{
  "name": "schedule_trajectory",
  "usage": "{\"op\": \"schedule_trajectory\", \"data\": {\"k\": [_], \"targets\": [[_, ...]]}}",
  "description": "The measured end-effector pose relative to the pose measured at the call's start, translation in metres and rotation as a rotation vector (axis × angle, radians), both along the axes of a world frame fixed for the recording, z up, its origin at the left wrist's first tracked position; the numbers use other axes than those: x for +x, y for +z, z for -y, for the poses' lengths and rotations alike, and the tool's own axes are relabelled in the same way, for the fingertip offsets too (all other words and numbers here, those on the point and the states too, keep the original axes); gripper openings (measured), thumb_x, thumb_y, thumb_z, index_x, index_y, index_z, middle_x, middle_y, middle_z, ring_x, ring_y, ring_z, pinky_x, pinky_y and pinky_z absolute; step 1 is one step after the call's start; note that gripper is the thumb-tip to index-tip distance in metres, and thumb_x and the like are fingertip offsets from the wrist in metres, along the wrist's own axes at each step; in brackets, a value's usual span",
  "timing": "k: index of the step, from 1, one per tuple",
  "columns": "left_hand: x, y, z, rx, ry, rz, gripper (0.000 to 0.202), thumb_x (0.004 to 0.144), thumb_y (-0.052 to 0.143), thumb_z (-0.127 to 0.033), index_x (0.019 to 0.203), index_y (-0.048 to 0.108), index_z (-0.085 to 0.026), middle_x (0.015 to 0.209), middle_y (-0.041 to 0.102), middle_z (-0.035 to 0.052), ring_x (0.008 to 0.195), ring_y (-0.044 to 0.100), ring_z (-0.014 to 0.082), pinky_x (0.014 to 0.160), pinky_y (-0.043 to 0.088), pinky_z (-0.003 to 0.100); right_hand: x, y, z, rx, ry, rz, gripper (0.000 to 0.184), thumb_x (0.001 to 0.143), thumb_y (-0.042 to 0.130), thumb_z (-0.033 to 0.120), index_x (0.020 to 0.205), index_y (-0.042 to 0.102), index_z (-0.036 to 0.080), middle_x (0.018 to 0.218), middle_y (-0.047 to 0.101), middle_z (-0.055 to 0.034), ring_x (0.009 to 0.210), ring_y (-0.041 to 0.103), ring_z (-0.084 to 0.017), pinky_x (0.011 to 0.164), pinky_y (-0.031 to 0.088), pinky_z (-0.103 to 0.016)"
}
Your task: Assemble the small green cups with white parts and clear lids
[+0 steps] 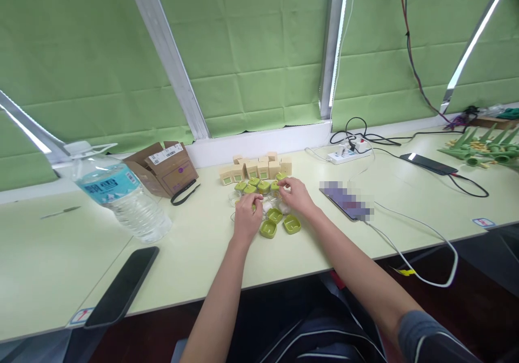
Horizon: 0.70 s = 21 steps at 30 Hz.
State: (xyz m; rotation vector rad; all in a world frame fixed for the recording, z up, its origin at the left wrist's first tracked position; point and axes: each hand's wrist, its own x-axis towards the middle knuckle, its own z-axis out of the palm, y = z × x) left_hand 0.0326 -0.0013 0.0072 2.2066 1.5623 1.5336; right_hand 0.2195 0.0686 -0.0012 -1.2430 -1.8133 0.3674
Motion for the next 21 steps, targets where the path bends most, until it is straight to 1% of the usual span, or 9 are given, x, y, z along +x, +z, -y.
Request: {"op": "schedule_trajectory", "data": {"k": [4, 7, 9, 12, 14, 16, 19, 21], "targets": [[0.000, 0.000, 0.000, -0.009, -0.018, -0.014, 0.019, 0.093, 0.047, -0.016, 0.088, 0.065, -0.022, 0.090, 0.071, 0.0042, 0.085, 0.067, 0.0204, 0.082, 0.052, 0.037, -0.002, 0.016, -0.013, -0.044, -0.007, 0.074, 0.029, 0.091, 0.058, 0.021, 0.117, 0.069, 0.018, 0.110, 0.073, -0.0095, 0.097, 0.065, -0.023, 0.088, 0.048, -0.034], [0.000, 0.000, -0.001, -0.006, -0.025, -0.027, 0.020, 0.092, 0.046, -0.016, 0.088, 0.065, -0.022, 0.089, 0.071, 0.0041, 0.087, 0.067, 0.0205, 0.083, 0.052, 0.037, -0.002, 0.024, -0.026, -0.051, -0.009, 0.156, 0.026, 0.091, 0.059, 0.021, 0.113, 0.072, 0.017, 0.110, 0.074, -0.0113, 0.100, 0.066, -0.025, 0.087, 0.048, -0.034], [0.001, -0.001, -0.001, -0.005, -0.024, -0.039, 0.020, 0.092, 0.046, -0.015, 0.087, 0.065, -0.022, 0.089, 0.071, 0.0040, 0.087, 0.067, 0.0206, 0.083, 0.052, 0.037, -0.002, 0.021, -0.031, -0.055, -0.011, 0.157, 0.023, 0.092, 0.060, 0.024, 0.109, 0.073, 0.018, 0.109, 0.075, -0.0107, 0.097, 0.066, -0.025, 0.087, 0.048, -0.034], [0.003, -0.003, 0.001, -0.011, -0.019, -0.064, 0.020, 0.092, 0.047, -0.014, 0.088, 0.064, -0.022, 0.089, 0.071, 0.0045, 0.088, 0.067, 0.0213, 0.084, 0.051, 0.038, -0.004, 0.007, -0.032, -0.011, -0.038, 0.119, 0.021, 0.095, 0.057, 0.026, 0.102, 0.075, 0.020, 0.103, 0.075, -0.0090, 0.098, 0.065, -0.024, 0.091, 0.047, -0.035], [0.006, -0.005, 0.003, -0.025, -0.024, -0.101, 0.019, 0.092, 0.048, -0.013, 0.089, 0.065, -0.022, 0.090, 0.070, 0.0049, 0.090, 0.066, 0.0221, 0.085, 0.050, 0.039, -0.005, -0.003, -0.031, -0.012, -0.073, 0.124, 0.020, 0.093, 0.061, 0.028, 0.104, 0.075, 0.019, 0.105, 0.073, -0.0112, 0.102, 0.063, -0.026, 0.093, 0.046, -0.036], [0.009, -0.006, 0.003, -0.049, -0.035, -0.146, 0.020, 0.092, 0.047, -0.013, 0.090, 0.065, -0.022, 0.090, 0.069, 0.0054, 0.092, 0.066, 0.0226, 0.087, 0.050, 0.039, -0.006, -0.009, -0.029, -0.027, -0.075, 0.151, 0.020, 0.094, 0.061, 0.031, 0.103, 0.075, 0.019, 0.106, 0.071, -0.0124, 0.104, 0.061, -0.027, 0.094, 0.045, -0.037], [0.009, -0.001, -0.003, -0.097, -0.047, -0.189, 0.020, 0.092, 0.048, -0.015, 0.090, 0.067, -0.022, 0.092, 0.069, 0.0055, 0.092, 0.065, 0.0228, 0.087, 0.050, 0.040, -0.006, -0.011, -0.029, -0.040, -0.058, 0.156, 0.021, 0.096, 0.059, 0.032, 0.102, 0.075, 0.020, 0.106, 0.070, -0.0122, 0.107, 0.060, -0.028, 0.096, 0.044, -0.038], [0.005, 0.005, -0.013, -0.127, -0.062, -0.179, 0.020, 0.091, 0.048, -0.016, 0.087, 0.067, -0.022, 0.090, 0.069, 0.0052, 0.087, 0.065, 0.0222, 0.084, 0.051, 0.039, -0.007, -0.010, -0.029, -0.042, -0.055, 0.142, 0.020, 0.097, 0.058, 0.031, 0.102, 0.074, 0.020, 0.106, 0.069, -0.0115, 0.107, 0.059, -0.027, 0.096, 0.044, -0.038]]}}
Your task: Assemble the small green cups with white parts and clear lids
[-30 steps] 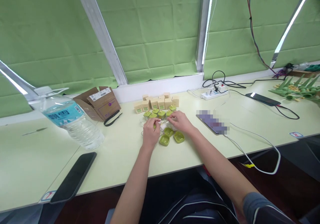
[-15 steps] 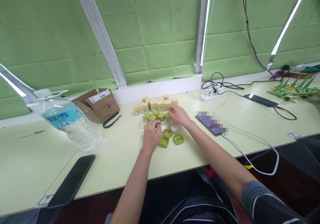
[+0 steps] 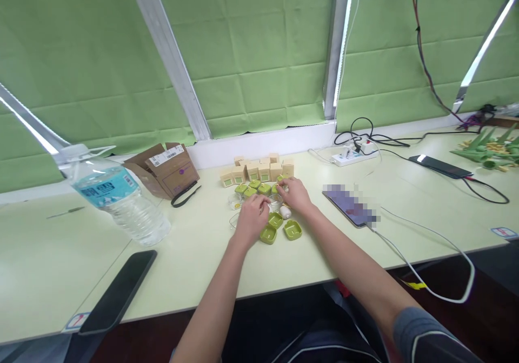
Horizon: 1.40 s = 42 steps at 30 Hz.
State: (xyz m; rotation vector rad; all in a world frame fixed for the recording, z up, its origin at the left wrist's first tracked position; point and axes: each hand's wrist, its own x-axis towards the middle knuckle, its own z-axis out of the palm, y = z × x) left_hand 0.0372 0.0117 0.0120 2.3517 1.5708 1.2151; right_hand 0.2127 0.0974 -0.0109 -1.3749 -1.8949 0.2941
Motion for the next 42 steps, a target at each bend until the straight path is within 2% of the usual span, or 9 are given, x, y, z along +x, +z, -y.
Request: {"op": "schedule_trajectory", "data": {"k": [6, 8, 12, 17, 22, 25, 28, 34, 42], "targets": [[-0.016, 0.014, -0.032, -0.091, 0.021, 0.056, 0.020, 0.088, 0.050, -0.017, 0.086, 0.069, -0.023, 0.084, 0.074, 0.0026, 0.075, 0.066, 0.0209, 0.074, 0.052, 0.035, -0.002, 0.000, 0.002, 0.014, 0.018, -0.038, 0.019, 0.100, 0.055, 0.030, 0.104, 0.071, 0.020, 0.109, 0.066, -0.0105, 0.101, 0.061, -0.023, 0.088, 0.046, -0.033], [-0.019, 0.013, -0.032, -0.009, 0.014, 0.071, 0.022, 0.091, 0.048, -0.018, 0.088, 0.069, -0.022, 0.085, 0.074, 0.0026, 0.075, 0.067, 0.0199, 0.074, 0.052, 0.034, -0.002, -0.001, 0.000, 0.029, 0.026, -0.058, 0.018, 0.100, 0.055, 0.029, 0.104, 0.070, 0.020, 0.108, 0.066, -0.0100, 0.099, 0.062, -0.022, 0.088, 0.047, -0.033], [-0.021, 0.007, -0.016, 0.283, 0.028, 0.001, 0.023, 0.093, 0.045, -0.014, 0.092, 0.067, -0.021, 0.092, 0.074, 0.0042, 0.087, 0.069, 0.0201, 0.082, 0.050, 0.034, -0.001, -0.005, -0.005, 0.111, 0.047, -0.173, 0.017, 0.100, 0.056, 0.029, 0.101, 0.070, 0.019, 0.105, 0.066, -0.0086, 0.094, 0.064, -0.021, 0.090, 0.051, -0.035], [-0.023, 0.003, -0.002, 0.368, 0.028, -0.119, 0.021, 0.093, 0.048, -0.011, 0.096, 0.066, -0.021, 0.092, 0.074, 0.0041, 0.088, 0.068, 0.0201, 0.081, 0.047, 0.034, -0.003, -0.005, -0.006, 0.200, 0.105, -0.405, 0.028, 0.100, 0.053, 0.043, 0.099, 0.069, 0.020, 0.104, 0.066, -0.0086, 0.084, 0.067, -0.019, 0.081, 0.058, -0.036], [-0.019, 0.004, 0.002, 0.344, 0.018, -0.081, 0.019, 0.098, 0.050, -0.017, 0.111, 0.064, -0.020, 0.103, 0.073, 0.0062, 0.096, 0.068, 0.0208, 0.088, 0.049, 0.036, -0.006, 0.004, 0.007, 0.278, 0.200, -0.504, 0.035, 0.099, 0.053, 0.052, 0.096, 0.068, 0.020, 0.095, 0.066, -0.0070, 0.084, 0.067, -0.020, 0.077, 0.060, -0.035], [-0.016, 0.005, 0.004, 0.291, 0.000, -0.036, 0.030, 0.100, 0.054, -0.028, 0.129, 0.057, -0.021, 0.120, 0.068, 0.0100, 0.104, 0.066, 0.0221, 0.095, 0.051, 0.039, -0.009, 0.011, 0.019, 0.299, 0.269, -0.496, 0.032, 0.100, 0.054, 0.050, 0.098, 0.067, 0.020, 0.095, 0.066, -0.0068, 0.085, 0.067, -0.020, 0.077, 0.060, -0.035], [-0.015, 0.005, 0.006, 0.239, -0.024, 0.020, 0.041, 0.100, 0.056, -0.034, 0.139, 0.052, -0.022, 0.128, 0.063, 0.0120, 0.108, 0.065, 0.0226, 0.096, 0.053, 0.040, -0.012, 0.016, 0.029, 0.330, 0.378, -0.422, 0.028, 0.101, 0.054, 0.045, 0.098, 0.067, 0.021, 0.096, 0.067, -0.0071, 0.085, 0.066, -0.019, 0.079, 0.059, -0.036], [-0.016, 0.002, 0.006, 0.194, -0.042, 0.055, 0.042, 0.095, 0.064, -0.037, 0.135, 0.057, -0.023, 0.122, 0.068, 0.0099, 0.108, 0.065, 0.0233, 0.091, 0.056, 0.038, -0.016, 0.019, 0.037, 0.347, 0.496, -0.370, 0.021, 0.102, 0.055, 0.038, 0.103, 0.068, 0.022, 0.100, 0.067, -0.0072, 0.089, 0.066, -0.020, 0.081, 0.059, -0.038], [-0.015, 0.002, 0.005, 0.249, -0.087, 0.070, 0.039, 0.091, 0.069, -0.029, 0.129, 0.060, -0.022, 0.115, 0.069, 0.0085, 0.097, 0.066, 0.0207, 0.077, 0.058, 0.033, -0.015, 0.022, 0.039, 0.321, 0.507, -0.419, 0.021, 0.101, 0.056, 0.038, 0.109, 0.068, 0.023, 0.106, 0.067, -0.0081, 0.096, 0.066, -0.021, 0.083, 0.061, -0.039]]}}
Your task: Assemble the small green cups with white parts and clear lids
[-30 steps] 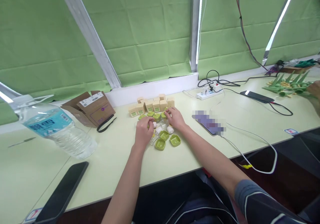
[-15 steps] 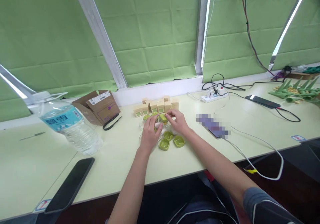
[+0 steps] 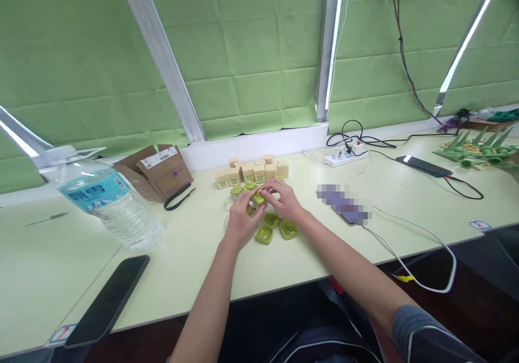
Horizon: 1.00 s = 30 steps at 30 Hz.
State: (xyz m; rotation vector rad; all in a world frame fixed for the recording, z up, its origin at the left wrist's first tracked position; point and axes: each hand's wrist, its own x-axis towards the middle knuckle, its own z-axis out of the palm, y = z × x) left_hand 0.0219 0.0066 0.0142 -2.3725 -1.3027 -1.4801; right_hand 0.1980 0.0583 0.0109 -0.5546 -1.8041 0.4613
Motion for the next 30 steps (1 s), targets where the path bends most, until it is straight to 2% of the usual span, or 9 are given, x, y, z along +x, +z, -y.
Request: {"op": "schedule_trajectory", "data": {"k": [6, 11, 18, 22, 24, 30], "targets": [[-0.001, 0.001, 0.000, 0.002, 0.050, 0.127, 0.036, 0.090, 0.069, -0.030, 0.123, 0.060, -0.022, 0.114, 0.068, 0.0083, 0.088, 0.066, 0.0183, 0.076, 0.059, 0.033, 0.005, 0.001, 0.003, -0.024, 0.080, 0.043, 0.036, 0.094, 0.058, 0.027, 0.130, 0.056, 0.024, 0.121, 0.065, -0.0090, 0.105, 0.064, -0.023, 0.093, 0.058, -0.044], [-0.002, -0.002, -0.001, -0.019, 0.051, 0.234, 0.031, 0.089, 0.069, -0.033, 0.115, 0.058, -0.021, 0.108, 0.067, 0.0073, 0.092, 0.067, 0.0193, 0.079, 0.060, 0.034, 0.001, -0.001, 0.006, -0.045, 0.093, 0.183, 0.058, 0.087, 0.071, 0.034, 0.140, 0.048, 0.025, 0.133, 0.060, -0.0110, 0.114, 0.062, -0.026, 0.100, 0.054, -0.048], [0.000, -0.004, -0.001, -0.155, 0.004, 0.278, 0.034, 0.089, 0.069, -0.041, 0.113, 0.057, -0.021, 0.108, 0.069, 0.0078, 0.087, 0.070, 0.0195, 0.082, 0.060, 0.037, -0.001, -0.005, 0.001, -0.037, 0.056, 0.152, 0.051, 0.086, 0.073, 0.034, 0.133, 0.056, 0.024, 0.127, 0.065, -0.0101, 0.111, 0.064, -0.025, 0.094, 0.058, -0.045], [-0.002, -0.001, 0.000, -0.196, 0.012, 0.295, 0.025, 0.097, 0.055, -0.042, 0.112, 0.058, -0.021, 0.106, 0.071, 0.0078, 0.089, 0.071, 0.0195, 0.082, 0.059, 0.035, 0.001, -0.002, 0.003, -0.008, 0.031, 0.134, 0.054, 0.084, 0.076, 0.037, 0.133, 0.058, 0.025, 0.119, 0.066, -0.0095, 0.105, 0.065, -0.025, 0.090, 0.060, -0.044], [-0.003, 0.000, 0.000, -0.186, 0.037, 0.283, 0.022, 0.099, 0.050, -0.040, 0.107, 0.059, -0.021, 0.101, 0.072, 0.0067, 0.088, 0.070, 0.0194, 0.081, 0.057, 0.034, 0.003, 0.000, 0.005, 0.000, 0.027, 0.131, 0.055, 0.083, 0.077, 0.036, 0.134, 0.059, 0.025, 0.119, 0.066, -0.0096, 0.105, 0.064, -0.025, 0.090, 0.060, -0.044], [-0.005, 0.003, 0.000, -0.171, 0.064, 0.241, 0.019, 0.098, 0.051, -0.038, 0.089, 0.056, -0.021, 0.082, 0.067, 0.0010, 0.071, 0.064, 0.0152, 0.070, 0.051, 0.028, 0.004, 0.003, 0.011, -0.030, 0.091, 0.134, 0.055, 0.084, 0.074, 0.030, 0.137, 0.060, 0.026, 0.125, 0.064, -0.0102, 0.111, 0.062, -0.024, 0.090, 0.061, -0.041]]}}
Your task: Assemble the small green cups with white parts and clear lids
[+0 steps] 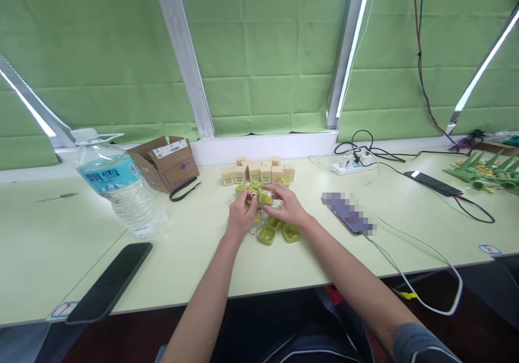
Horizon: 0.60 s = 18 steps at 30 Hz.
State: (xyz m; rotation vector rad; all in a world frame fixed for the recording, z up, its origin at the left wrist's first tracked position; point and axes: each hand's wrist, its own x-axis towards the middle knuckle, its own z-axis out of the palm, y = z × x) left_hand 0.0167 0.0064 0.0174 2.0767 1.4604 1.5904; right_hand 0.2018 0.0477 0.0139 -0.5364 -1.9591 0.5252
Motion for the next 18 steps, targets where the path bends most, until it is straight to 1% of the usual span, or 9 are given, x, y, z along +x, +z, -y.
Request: {"op": "schedule_trajectory", "data": {"k": [3, 6, 9, 11, 15, 18], "targets": [[0.000, 0.000, 0.001, 0.015, 0.022, -0.015, 0.019, 0.097, 0.050, -0.036, 0.086, 0.055, -0.021, 0.078, 0.064, -0.0005, 0.068, 0.061, 0.0139, 0.068, 0.049, 0.026, -0.002, -0.001, 0.000, -0.013, 0.030, 0.004, 0.056, 0.085, 0.074, 0.029, 0.139, 0.059, 0.027, 0.128, 0.063, -0.0102, 0.114, 0.061, -0.023, 0.089, 0.061, -0.039], [0.001, -0.001, 0.000, 0.029, 0.039, -0.046, 0.017, 0.095, 0.050, -0.033, 0.084, 0.054, -0.022, 0.073, 0.062, -0.0020, 0.064, 0.059, 0.0132, 0.065, 0.047, 0.025, -0.003, -0.004, -0.004, -0.003, 0.027, 0.029, 0.058, 0.084, 0.076, 0.033, 0.139, 0.058, 0.027, 0.129, 0.063, -0.0101, 0.115, 0.061, -0.024, 0.086, 0.061, -0.038], [0.002, -0.002, 0.000, 0.026, 0.039, -0.088, 0.016, 0.093, 0.051, -0.031, 0.080, 0.053, -0.022, 0.070, 0.060, -0.0027, 0.061, 0.057, 0.0130, 0.063, 0.046, 0.025, -0.004, -0.007, -0.008, 0.016, -0.001, 0.057, 0.055, 0.083, 0.078, 0.037, 0.134, 0.061, 0.026, 0.126, 0.066, -0.0100, 0.113, 0.063, -0.025, 0.081, 0.060, -0.037], [0.002, -0.002, 0.000, 0.015, 0.033, -0.102, 0.016, 0.093, 0.051, -0.031, 0.079, 0.052, -0.022, 0.069, 0.060, -0.0026, 0.060, 0.056, 0.0132, 0.062, 0.045, 0.025, -0.003, -0.008, -0.010, 0.027, -0.007, 0.077, 0.053, 0.083, 0.078, 0.038, 0.132, 0.062, 0.026, 0.124, 0.067, -0.0098, 0.110, 0.065, -0.025, 0.080, 0.059, -0.037], [0.002, -0.001, 0.000, 0.008, 0.009, -0.114, 0.016, 0.093, 0.051, -0.032, 0.080, 0.053, -0.022, 0.070, 0.061, -0.0019, 0.061, 0.057, 0.0137, 0.062, 0.046, 0.026, -0.003, -0.008, -0.010, 0.059, -0.017, 0.100, 0.051, 0.084, 0.078, 0.036, 0.131, 0.063, 0.025, 0.123, 0.069, -0.0092, 0.109, 0.065, -0.025, 0.085, 0.058, -0.039], [0.002, -0.001, 0.000, 0.021, 0.017, -0.117, 0.017, 0.094, 0.050, -0.032, 0.080, 0.053, -0.023, 0.071, 0.062, -0.0016, 0.062, 0.058, 0.0144, 0.063, 0.047, 0.027, -0.003, -0.007, -0.009, 0.062, -0.034, 0.099, 0.051, 0.084, 0.078, 0.035, 0.132, 0.063, 0.026, 0.122, 0.069, -0.0090, 0.107, 0.065, -0.025, 0.087, 0.057, -0.040]]}}
